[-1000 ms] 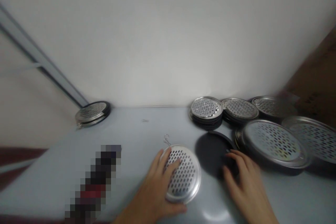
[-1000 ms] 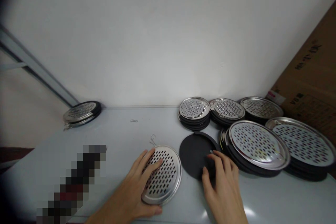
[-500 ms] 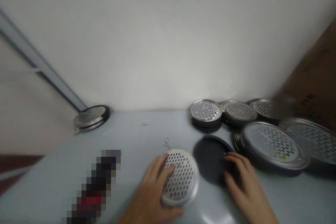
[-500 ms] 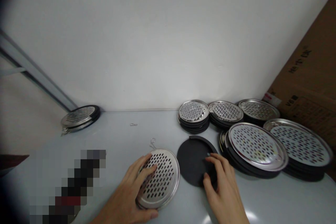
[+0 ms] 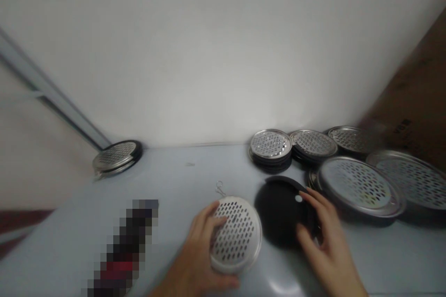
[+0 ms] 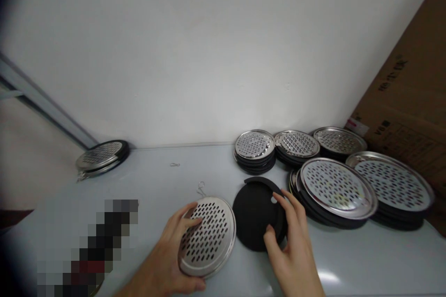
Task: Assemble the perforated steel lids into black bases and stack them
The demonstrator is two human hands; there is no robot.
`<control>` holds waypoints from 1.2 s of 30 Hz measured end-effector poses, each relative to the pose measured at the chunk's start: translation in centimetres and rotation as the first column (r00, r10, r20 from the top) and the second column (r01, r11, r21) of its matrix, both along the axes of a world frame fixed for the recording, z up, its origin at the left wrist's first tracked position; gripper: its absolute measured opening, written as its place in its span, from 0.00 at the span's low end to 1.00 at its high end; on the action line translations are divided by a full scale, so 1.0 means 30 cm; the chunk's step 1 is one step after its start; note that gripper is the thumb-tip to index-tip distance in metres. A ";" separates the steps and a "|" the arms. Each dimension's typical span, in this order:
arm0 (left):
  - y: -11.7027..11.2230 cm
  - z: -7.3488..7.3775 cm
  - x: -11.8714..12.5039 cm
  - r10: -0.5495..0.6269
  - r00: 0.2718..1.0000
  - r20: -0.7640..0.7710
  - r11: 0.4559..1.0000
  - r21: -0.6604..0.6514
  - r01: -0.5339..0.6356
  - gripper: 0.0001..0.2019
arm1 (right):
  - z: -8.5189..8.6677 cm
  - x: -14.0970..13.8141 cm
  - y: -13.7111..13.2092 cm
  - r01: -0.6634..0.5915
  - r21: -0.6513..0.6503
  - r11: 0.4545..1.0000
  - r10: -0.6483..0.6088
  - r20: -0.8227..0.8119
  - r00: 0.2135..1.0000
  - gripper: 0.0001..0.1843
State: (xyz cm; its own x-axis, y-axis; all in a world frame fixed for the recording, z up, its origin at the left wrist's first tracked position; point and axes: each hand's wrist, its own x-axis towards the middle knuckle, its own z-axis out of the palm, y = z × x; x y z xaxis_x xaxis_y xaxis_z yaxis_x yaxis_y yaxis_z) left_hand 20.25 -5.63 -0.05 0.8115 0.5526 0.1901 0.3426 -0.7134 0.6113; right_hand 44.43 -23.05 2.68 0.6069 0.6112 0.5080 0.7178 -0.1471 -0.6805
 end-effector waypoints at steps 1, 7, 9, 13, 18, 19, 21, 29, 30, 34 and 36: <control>0.000 0.004 -0.001 0.011 1.000 0.014 1.000 -0.028 -0.011 0.52 | -0.007 -0.001 0.003 -0.013 -0.007 1.000 0.013 -0.005 1.000 0.23; 0.010 0.050 -0.021 0.080 0.997 0.005 0.993 -0.087 -0.080 0.27 | -0.072 0.028 -0.003 -0.032 -0.046 0.998 0.031 -0.036 0.999 0.21; 0.024 0.071 -0.026 0.208 0.978 -0.005 0.978 -0.018 -0.208 0.19 | -0.091 0.040 -0.013 -0.027 -0.089 0.996 0.025 -0.019 0.999 0.21; 0.058 0.099 -0.031 0.309 0.949 -0.065 0.949 -0.042 -0.312 0.21 | -0.104 0.051 -0.026 -0.018 -0.157 0.987 0.028 0.064 0.998 0.20; 0.074 0.123 -0.021 0.288 0.951 -0.111 0.935 -0.180 -0.304 0.22 | -0.073 -0.006 -0.001 0.086 -0.138 0.987 -0.041 0.301 0.953 0.19; 0.073 0.131 -0.016 0.277 0.955 -0.104 0.931 -0.216 -0.293 0.22 | -0.065 -0.026 0.009 0.064 -0.146 0.987 -0.012 0.330 0.944 0.18; 0.069 0.147 -0.007 0.248 0.965 -0.089 0.913 -0.311 -0.263 0.21 | -0.051 -0.061 0.030 -0.025 -0.189 0.982 0.090 0.345 0.934 0.15; 0.042 0.136 0.011 0.208 0.971 -0.118 0.626 -0.746 -0.225 0.34 | -0.014 -0.062 0.064 -0.102 -0.187 0.977 0.130 0.146 0.981 0.11; 0.040 0.130 0.012 0.216 0.972 -0.095 0.609 -0.765 -0.210 0.34 | -0.009 -0.061 0.065 -0.118 -0.183 0.976 0.135 0.086 0.987 0.12; 0.034 0.113 0.028 0.231 0.973 -0.024 0.571 -0.806 -0.156 0.32 | 0.028 -0.077 0.086 -0.238 -0.141 0.961 0.195 -0.264 0.945 0.20; 0.028 0.111 0.040 0.210 0.978 0.016 0.577 -0.809 -0.110 0.32 | 0.054 -0.081 0.098 -0.291 -0.105 0.951 0.218 -0.438 0.872 0.23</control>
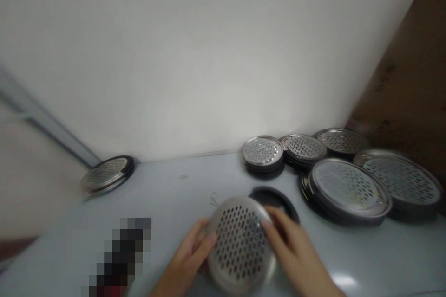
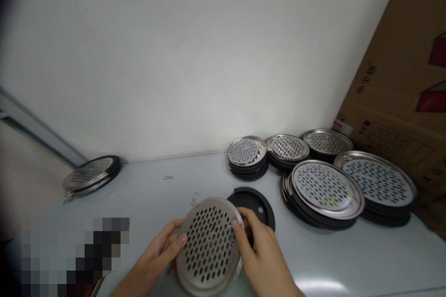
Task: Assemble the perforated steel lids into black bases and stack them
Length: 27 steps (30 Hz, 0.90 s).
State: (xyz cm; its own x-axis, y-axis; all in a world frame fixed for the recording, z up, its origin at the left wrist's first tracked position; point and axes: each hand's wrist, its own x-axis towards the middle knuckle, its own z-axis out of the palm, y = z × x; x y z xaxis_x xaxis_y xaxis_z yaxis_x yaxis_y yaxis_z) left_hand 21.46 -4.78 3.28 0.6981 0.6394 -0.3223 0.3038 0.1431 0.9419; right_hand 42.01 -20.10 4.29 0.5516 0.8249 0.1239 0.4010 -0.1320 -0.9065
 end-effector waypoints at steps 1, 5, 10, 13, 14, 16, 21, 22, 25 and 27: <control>-0.005 -0.001 0.007 -0.020 1.000 0.015 1.000 0.005 0.020 0.31 | 0.013 0.001 0.005 -0.003 -0.001 1.000 0.003 -0.075 0.997 0.24; -0.038 -0.006 0.035 -0.086 0.996 0.022 0.996 -0.001 0.086 0.30 | 0.047 0.018 0.014 0.038 0.030 0.999 -0.031 -0.212 0.977 0.26; -0.081 -0.020 0.052 -0.077 0.991 0.106 0.893 0.449 0.021 0.48 | 0.044 0.045 0.022 0.080 0.018 0.997 -0.074 -0.219 0.973 0.27; -0.077 -0.049 0.059 -0.166 0.986 -0.019 0.662 0.739 0.126 0.59 | 0.041 0.057 0.036 0.044 0.000 0.999 -0.044 -0.128 0.991 0.25; -0.071 -0.067 0.063 -0.170 0.983 -0.063 0.609 0.778 0.156 0.60 | 0.040 0.060 0.044 0.024 -0.018 1.000 -0.025 -0.079 0.997 0.24; -0.054 -0.113 0.072 -0.144 0.983 -0.113 0.544 0.821 0.174 0.62 | 0.038 0.065 0.063 0.004 -0.069 0.998 -0.001 0.049 0.999 0.22; -0.010 -0.203 0.075 -0.048 0.986 -0.157 0.399 0.903 0.163 0.62 | 0.007 0.087 0.117 0.057 -0.134 0.989 0.005 0.424 0.905 0.18; -0.005 -0.205 0.072 -0.045 0.985 -0.168 0.376 0.911 0.172 0.61 | -0.001 0.097 0.121 0.068 -0.114 0.991 -0.006 0.473 0.881 0.17; -0.001 -0.187 0.062 -0.058 0.976 -0.212 0.365 0.905 0.218 0.56 | -0.025 0.139 0.113 0.125 -0.024 0.992 -0.093 0.537 0.839 0.13; -0.006 -0.170 0.063 -0.066 0.970 -0.234 0.402 0.883 0.241 0.55 | -0.040 0.171 0.094 0.163 0.030 0.986 -0.155 0.508 0.847 0.15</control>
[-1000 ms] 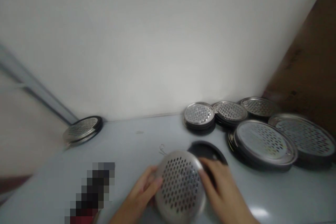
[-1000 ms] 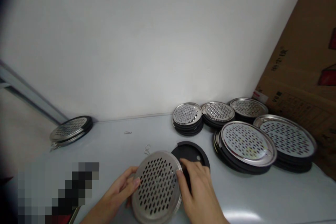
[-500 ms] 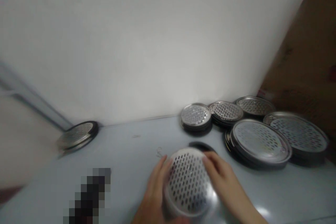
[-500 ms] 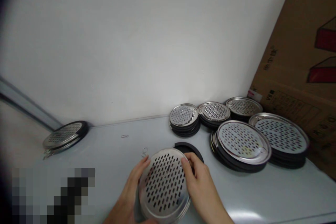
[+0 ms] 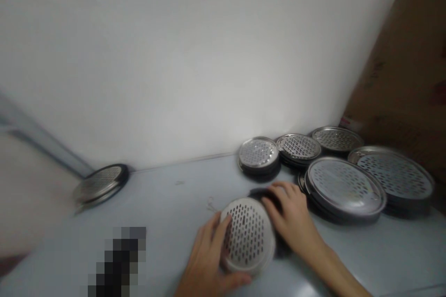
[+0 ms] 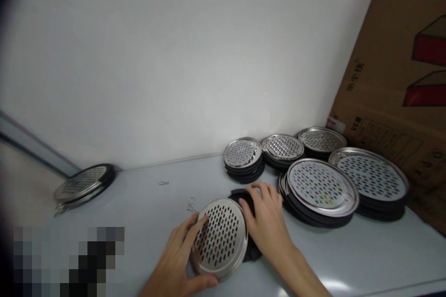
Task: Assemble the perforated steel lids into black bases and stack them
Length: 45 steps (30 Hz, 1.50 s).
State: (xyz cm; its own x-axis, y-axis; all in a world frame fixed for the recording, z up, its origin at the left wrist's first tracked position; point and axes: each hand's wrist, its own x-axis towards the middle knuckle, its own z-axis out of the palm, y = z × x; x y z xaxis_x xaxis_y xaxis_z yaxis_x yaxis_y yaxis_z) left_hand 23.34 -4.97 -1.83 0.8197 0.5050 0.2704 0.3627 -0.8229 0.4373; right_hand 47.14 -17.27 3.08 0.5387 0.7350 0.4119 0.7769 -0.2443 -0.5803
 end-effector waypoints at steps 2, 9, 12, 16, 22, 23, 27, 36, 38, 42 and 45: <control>-0.005 0.013 0.011 0.016 1.000 -0.009 0.999 -0.048 -0.016 0.55 | -0.016 0.022 -0.018 -0.029 0.032 0.999 0.031 -0.090 0.995 0.19; 0.016 0.034 0.098 -0.030 0.996 -0.078 0.991 -0.133 0.019 0.58 | -0.068 -0.009 -0.038 -0.126 0.140 0.982 0.162 -0.283 0.945 0.22; 0.014 0.021 0.123 -0.050 0.997 -0.062 0.995 -0.090 0.045 0.60 | -0.073 -0.034 -0.042 -0.121 0.170 0.978 0.171 -0.320 0.932 0.22; -0.022 -0.015 0.147 -0.035 0.999 -0.012 0.999 -0.008 0.035 0.61 | -0.073 -0.062 -0.051 -0.105 0.194 0.975 0.176 -0.397 0.901 0.23; -0.043 -0.007 0.145 -0.047 0.999 -0.001 0.997 -0.067 0.047 0.60 | -0.049 -0.064 -0.061 -0.013 0.173 0.985 0.115 -0.596 0.795 0.23; -0.039 0.008 0.136 -0.059 0.998 -0.004 0.991 -0.118 0.058 0.59 | -0.031 -0.060 -0.069 0.004 0.177 0.984 0.110 -0.631 0.768 0.23; -0.043 0.087 0.100 -0.149 0.985 0.088 0.894 -0.414 0.173 0.53 | 0.072 -0.060 -0.116 -0.025 0.241 0.970 0.187 -0.681 0.708 0.23; -0.052 0.263 0.098 -0.270 0.953 0.135 0.730 -0.617 0.294 0.43 | 0.098 -0.100 0.026 -0.120 0.400 0.909 0.244 -0.275 0.930 0.18; -0.003 0.293 0.090 -0.256 0.962 0.098 0.757 -0.598 0.262 0.43 | 0.094 -0.080 0.098 -0.159 0.381 0.911 0.269 -0.257 0.928 0.18; 0.106 0.327 0.070 -0.126 0.992 0.006 0.875 -0.471 0.114 0.28 | 0.081 -0.021 0.206 -0.160 0.230 0.960 0.211 -0.218 0.953 0.17; 0.176 0.321 0.068 -0.053 0.998 -0.045 0.938 -0.344 0.035 0.18 | 0.053 0.007 0.239 -0.159 0.033 0.987 0.162 -0.120 0.979 0.17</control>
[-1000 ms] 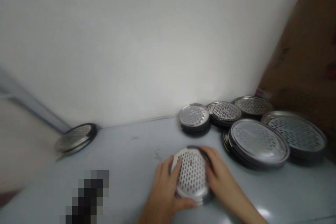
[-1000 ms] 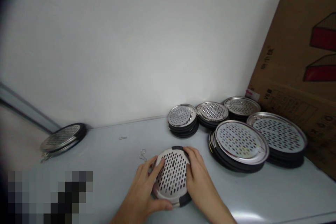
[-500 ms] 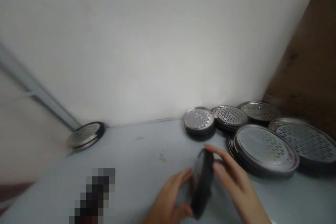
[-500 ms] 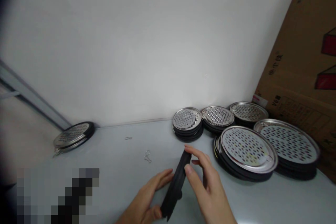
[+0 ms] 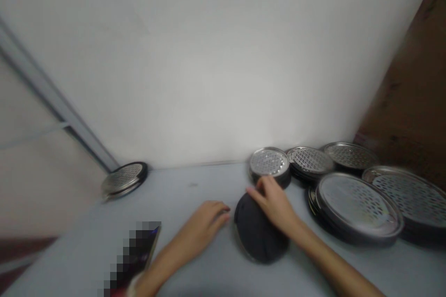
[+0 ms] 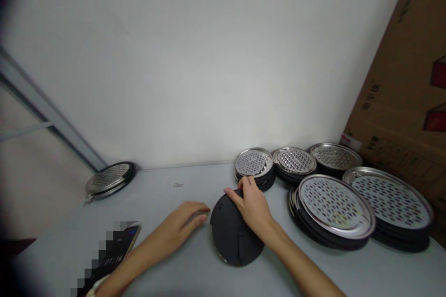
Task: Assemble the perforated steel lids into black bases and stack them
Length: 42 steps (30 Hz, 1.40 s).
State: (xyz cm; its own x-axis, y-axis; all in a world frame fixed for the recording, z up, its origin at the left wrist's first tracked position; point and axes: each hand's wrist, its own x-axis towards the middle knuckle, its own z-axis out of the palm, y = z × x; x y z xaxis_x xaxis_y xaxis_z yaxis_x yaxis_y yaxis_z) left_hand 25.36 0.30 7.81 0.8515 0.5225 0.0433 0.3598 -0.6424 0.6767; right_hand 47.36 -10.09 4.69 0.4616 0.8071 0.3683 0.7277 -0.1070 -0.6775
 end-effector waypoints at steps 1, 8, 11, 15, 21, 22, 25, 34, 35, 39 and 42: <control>0.021 -0.007 0.003 0.005 1.000 -0.002 0.999 0.049 -0.005 0.16 | -0.011 0.003 0.004 -0.001 -0.047 0.999 0.003 0.045 0.999 0.17; 0.143 -0.047 0.053 -0.115 0.984 -0.134 0.981 0.140 0.133 0.13 | -0.054 -0.020 -0.003 0.040 -0.170 0.985 -0.003 0.211 0.977 0.10; 0.175 -0.040 0.071 -0.102 0.972 -0.211 0.989 0.085 0.122 0.13 | -0.041 -0.013 -0.025 0.049 -0.214 0.976 -0.002 0.214 0.977 0.07; 0.209 -0.038 0.089 -0.059 0.951 -0.302 0.996 0.042 0.075 0.09 | -0.017 0.001 -0.075 -0.087 -0.245 0.966 0.114 0.097 0.989 0.13; 0.239 -0.029 0.103 -0.117 0.920 -0.373 0.992 -0.090 0.090 0.09 | -0.023 0.015 -0.108 -0.164 -0.159 0.974 0.172 0.037 0.984 0.08; 0.241 -0.025 0.104 -0.121 0.916 -0.382 0.991 -0.098 0.089 0.08 | -0.028 0.017 -0.107 -0.153 -0.136 0.979 0.160 0.039 0.986 0.07; 0.240 -0.004 0.110 -0.108 0.910 -0.401 0.993 -0.095 0.075 0.06 | -0.037 0.025 -0.102 -0.107 -0.055 0.993 0.110 0.051 0.993 0.06; 0.065 0.116 0.260 -0.100 0.988 -0.116 0.991 -0.097 0.089 0.06 | -0.028 0.004 -0.104 -0.311 0.218 0.925 0.312 0.030 0.950 0.12; 0.039 0.118 0.284 -0.100 0.992 -0.076 0.990 -0.104 0.092 0.06 | -0.034 0.004 -0.105 -0.311 0.225 0.923 0.309 0.046 0.950 0.12; -0.026 0.100 0.347 -0.060 0.996 0.064 0.989 -0.132 0.069 0.04 | -0.060 0.023 -0.114 -0.262 0.247 0.933 0.232 0.146 0.962 0.09; -0.020 0.080 0.354 -0.086 0.986 0.141 0.970 -0.214 0.115 0.05 | -0.062 0.039 -0.122 -0.247 0.229 0.941 0.187 0.257 0.948 0.11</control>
